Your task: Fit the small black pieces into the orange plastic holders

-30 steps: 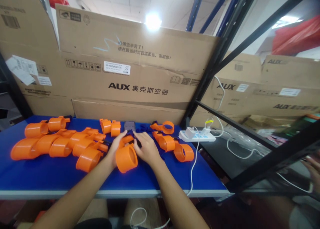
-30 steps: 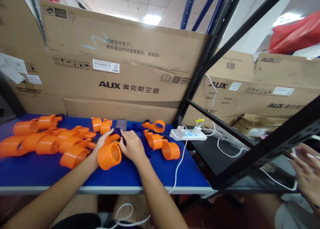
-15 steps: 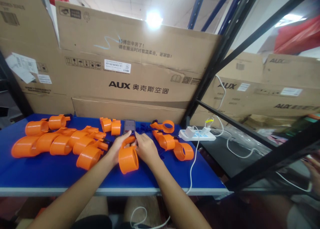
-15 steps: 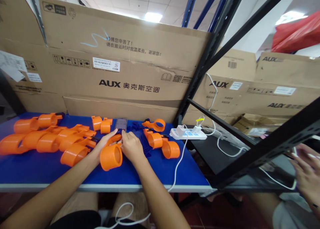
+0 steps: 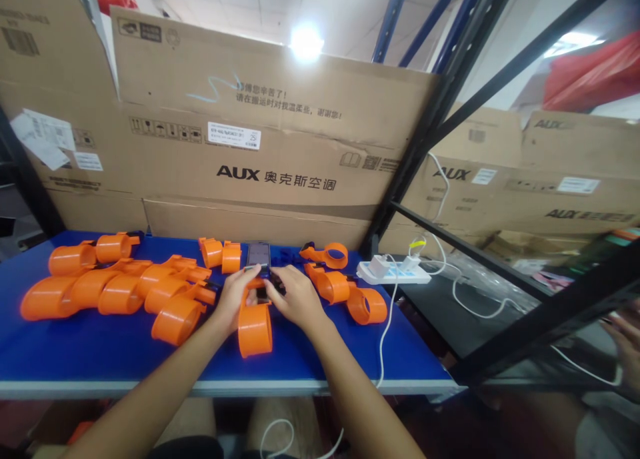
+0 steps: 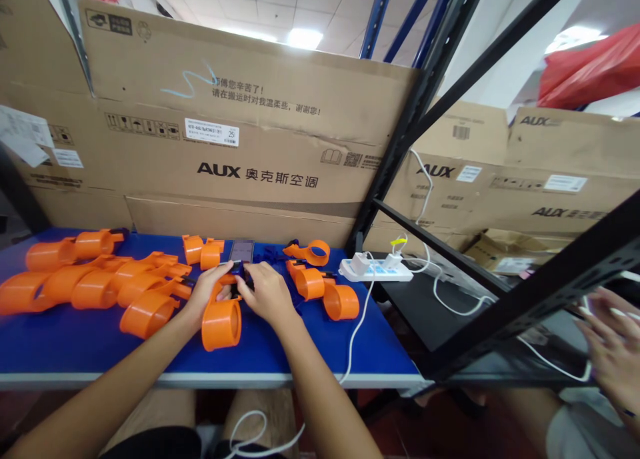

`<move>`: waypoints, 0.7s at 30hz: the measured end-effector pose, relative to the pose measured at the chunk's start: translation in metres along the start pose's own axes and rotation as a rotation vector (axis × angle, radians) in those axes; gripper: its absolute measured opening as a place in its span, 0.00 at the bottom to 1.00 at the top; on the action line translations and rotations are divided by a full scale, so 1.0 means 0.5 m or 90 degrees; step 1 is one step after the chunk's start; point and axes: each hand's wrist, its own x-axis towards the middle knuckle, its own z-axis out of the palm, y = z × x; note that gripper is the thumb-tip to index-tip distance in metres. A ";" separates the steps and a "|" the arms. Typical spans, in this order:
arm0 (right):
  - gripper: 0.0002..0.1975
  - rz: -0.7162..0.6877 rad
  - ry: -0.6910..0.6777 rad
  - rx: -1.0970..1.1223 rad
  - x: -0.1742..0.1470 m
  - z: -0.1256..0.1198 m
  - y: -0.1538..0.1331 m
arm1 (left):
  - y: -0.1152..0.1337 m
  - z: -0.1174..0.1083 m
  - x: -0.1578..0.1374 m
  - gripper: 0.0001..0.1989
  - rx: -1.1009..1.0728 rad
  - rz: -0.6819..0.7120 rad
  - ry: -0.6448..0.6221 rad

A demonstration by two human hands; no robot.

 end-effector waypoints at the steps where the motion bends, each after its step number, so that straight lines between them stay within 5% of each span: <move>1: 0.13 0.002 -0.003 -0.004 0.000 -0.001 0.000 | -0.001 0.001 0.000 0.20 0.017 0.011 0.003; 12: 0.10 -0.019 -0.047 -0.052 0.011 -0.006 0.008 | 0.007 0.004 -0.004 0.20 -0.009 -0.035 -0.014; 16: 0.11 0.052 -0.043 -0.060 0.036 -0.033 0.037 | 0.017 0.001 -0.006 0.18 0.001 -0.073 -0.031; 21: 0.13 0.206 -0.049 -0.239 0.105 -0.060 0.079 | 0.009 -0.002 -0.002 0.18 0.005 -0.084 -0.009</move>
